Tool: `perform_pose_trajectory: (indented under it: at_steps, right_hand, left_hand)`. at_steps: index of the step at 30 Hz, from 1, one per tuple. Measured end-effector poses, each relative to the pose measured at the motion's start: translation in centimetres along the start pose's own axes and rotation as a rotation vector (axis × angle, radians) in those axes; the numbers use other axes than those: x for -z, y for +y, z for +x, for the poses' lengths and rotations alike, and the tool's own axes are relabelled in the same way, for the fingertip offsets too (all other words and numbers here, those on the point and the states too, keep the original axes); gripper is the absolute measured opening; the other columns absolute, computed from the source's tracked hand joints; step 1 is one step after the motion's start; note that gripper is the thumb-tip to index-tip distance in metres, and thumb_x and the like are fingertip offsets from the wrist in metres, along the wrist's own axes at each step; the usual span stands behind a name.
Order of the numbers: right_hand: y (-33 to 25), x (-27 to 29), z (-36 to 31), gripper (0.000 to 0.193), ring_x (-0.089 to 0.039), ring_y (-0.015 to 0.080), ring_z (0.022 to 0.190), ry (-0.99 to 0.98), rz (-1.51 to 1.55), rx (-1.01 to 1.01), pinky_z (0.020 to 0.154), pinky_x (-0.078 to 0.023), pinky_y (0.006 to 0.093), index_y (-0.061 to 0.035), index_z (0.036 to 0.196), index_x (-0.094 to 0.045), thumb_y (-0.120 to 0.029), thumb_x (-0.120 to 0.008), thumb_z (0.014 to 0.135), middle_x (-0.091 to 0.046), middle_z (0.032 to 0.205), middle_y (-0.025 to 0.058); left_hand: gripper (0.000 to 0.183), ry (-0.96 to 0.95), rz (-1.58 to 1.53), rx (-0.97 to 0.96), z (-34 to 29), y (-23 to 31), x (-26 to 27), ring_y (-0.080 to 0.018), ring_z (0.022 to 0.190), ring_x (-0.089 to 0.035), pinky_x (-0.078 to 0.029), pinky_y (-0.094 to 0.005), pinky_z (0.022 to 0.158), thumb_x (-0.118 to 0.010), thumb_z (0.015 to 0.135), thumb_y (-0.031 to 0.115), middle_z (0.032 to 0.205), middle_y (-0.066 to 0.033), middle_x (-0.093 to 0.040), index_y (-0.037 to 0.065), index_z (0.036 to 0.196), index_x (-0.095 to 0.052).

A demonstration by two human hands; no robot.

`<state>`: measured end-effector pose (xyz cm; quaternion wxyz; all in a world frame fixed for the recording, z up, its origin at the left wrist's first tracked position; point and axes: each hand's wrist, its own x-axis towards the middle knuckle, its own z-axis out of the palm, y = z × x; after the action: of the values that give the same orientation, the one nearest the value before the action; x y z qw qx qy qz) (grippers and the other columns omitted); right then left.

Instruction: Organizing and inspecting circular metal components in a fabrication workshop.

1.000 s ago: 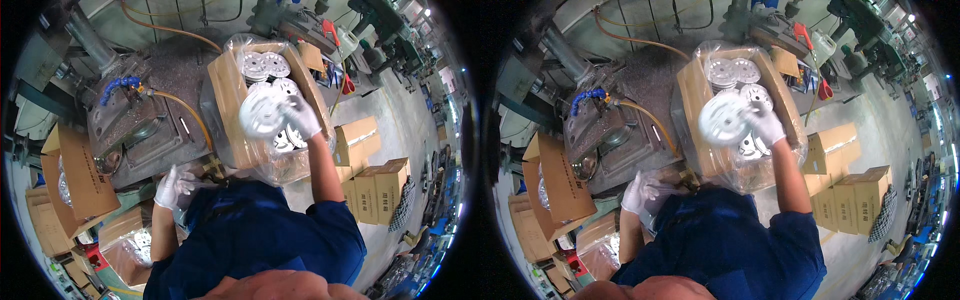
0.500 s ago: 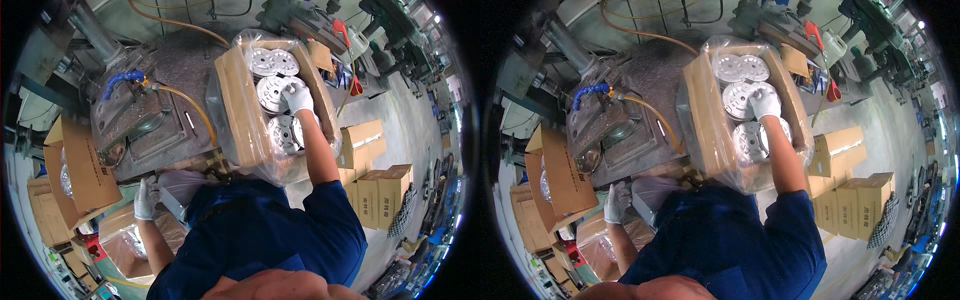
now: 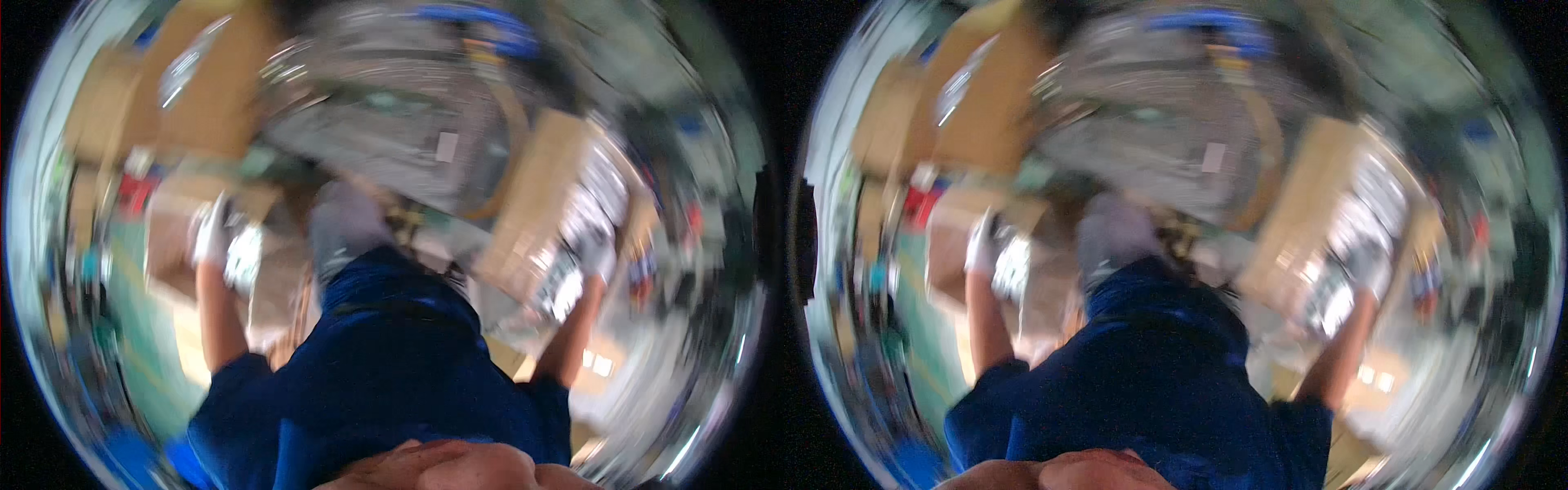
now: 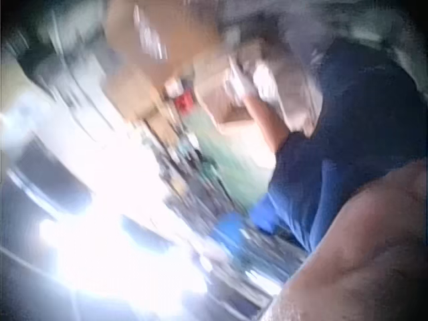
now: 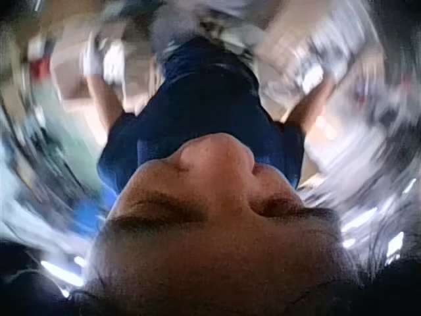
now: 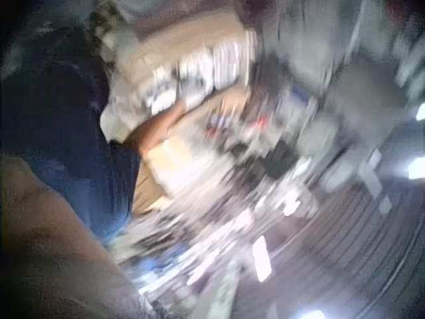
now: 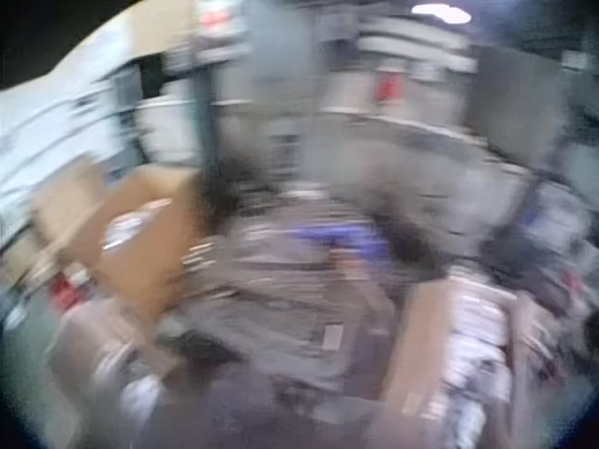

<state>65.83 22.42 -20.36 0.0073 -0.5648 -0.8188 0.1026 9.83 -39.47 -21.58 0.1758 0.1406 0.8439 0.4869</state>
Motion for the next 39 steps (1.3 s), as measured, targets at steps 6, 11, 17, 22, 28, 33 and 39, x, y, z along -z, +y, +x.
perform_pose_trajectory:
  at_steps: [6, 11, 17, 22, 28, 33, 39]
  right_hand:
    - [1.6, 2.7, 0.1, 0.038, -0.060, 0.0190, 0.082, -0.005, 0.459, -0.144, 0.074, -0.049, 0.0318, 0.0069, 0.105, -0.062, -0.027, -0.064, 0.088, -0.066, 0.094, 0.0124]
    - [0.4, 2.8, 0.4, 0.037, -0.064, 0.0203, 0.081, 0.082, 0.200, 0.012, 0.072, -0.052, 0.0325, 0.0038, 0.107, -0.063, -0.027, -0.067, 0.087, -0.068, 0.100, 0.0116]
    - [8.0, 3.3, 1.5, 0.036, -0.064, 0.0198, 0.085, 0.046, 0.602, -0.346, 0.070, -0.056, 0.0319, -0.0090, 0.121, -0.061, -0.016, -0.066, 0.086, -0.065, 0.112, 0.0105]
    - [3.9, 4.4, 1.0, 0.085, -0.061, 0.0155, 0.094, -0.040, -0.226, -0.080, 0.075, -0.054, 0.0267, -0.0322, 0.140, -0.043, 0.004, -0.070, 0.068, -0.055, 0.130, 0.0066]
    - [-10.8, 11.1, -3.2, 0.050, -0.060, 0.0238, 0.104, 0.318, 0.512, -0.470, 0.080, -0.054, 0.0328, -0.0102, 0.135, -0.049, -0.029, -0.063, 0.090, -0.057, 0.128, 0.0039]
    - [-10.5, 11.8, -4.5, 0.046, -0.063, 0.0266, 0.101, 0.290, 0.435, -0.256, 0.073, -0.055, 0.0371, -0.0093, 0.133, -0.050, -0.033, -0.058, 0.094, -0.056, 0.131, 0.0100]
    - [-11.0, 10.9, -4.0, 0.039, -0.059, 0.0237, 0.110, 0.246, 0.457, 0.016, 0.082, -0.054, 0.0345, -0.0029, 0.132, -0.050, -0.022, -0.052, 0.097, -0.054, 0.131, 0.0141]
  left_hand:
    - [0.034, 0.453, -0.720, 0.494, -2.1, -1.7, 5.0, -0.0199, 0.069, -0.059, -0.050, -0.0334, 0.063, -0.055, 0.093, 0.042, 0.087, -0.0050, -0.065, 0.010, 0.103, -0.063]
    - [0.039, 0.793, -1.059, 0.762, -2.2, -23.7, 10.9, -0.0231, 0.083, -0.063, -0.052, -0.0375, 0.068, -0.053, 0.094, 0.038, 0.101, -0.0084, -0.063, 0.012, 0.123, -0.051]
    - [0.067, 0.701, -0.432, 1.040, -0.7, -30.5, 8.9, -0.0254, 0.114, -0.057, -0.045, -0.0353, 0.094, -0.055, 0.087, 0.049, 0.123, -0.0157, -0.060, -0.004, 0.127, -0.052]
    - [0.072, 0.697, -0.164, 1.216, -1.8, -34.4, 9.7, -0.0231, 0.115, -0.056, -0.043, -0.0353, 0.097, -0.054, 0.082, 0.059, 0.128, -0.0145, -0.058, 0.001, 0.125, -0.057]
    - [0.061, 0.443, 0.208, 1.221, -4.1, -37.7, 8.5, -0.0240, 0.109, -0.057, -0.045, -0.0356, 0.092, -0.051, 0.088, 0.053, 0.126, -0.0101, -0.059, 0.006, 0.125, -0.057]
    - [0.060, -0.049, 0.310, 1.245, -2.4, -22.8, 5.7, -0.0247, 0.129, -0.045, -0.036, -0.0368, 0.105, -0.046, 0.087, 0.052, 0.142, -0.0098, -0.045, 0.013, 0.132, -0.052]
    - [0.049, -0.796, 1.698, 0.332, -5.5, -15.4, 4.0, -0.0172, 0.129, -0.045, -0.035, -0.0340, 0.107, -0.051, 0.091, 0.042, 0.143, 0.0006, -0.046, 0.018, 0.134, -0.052]
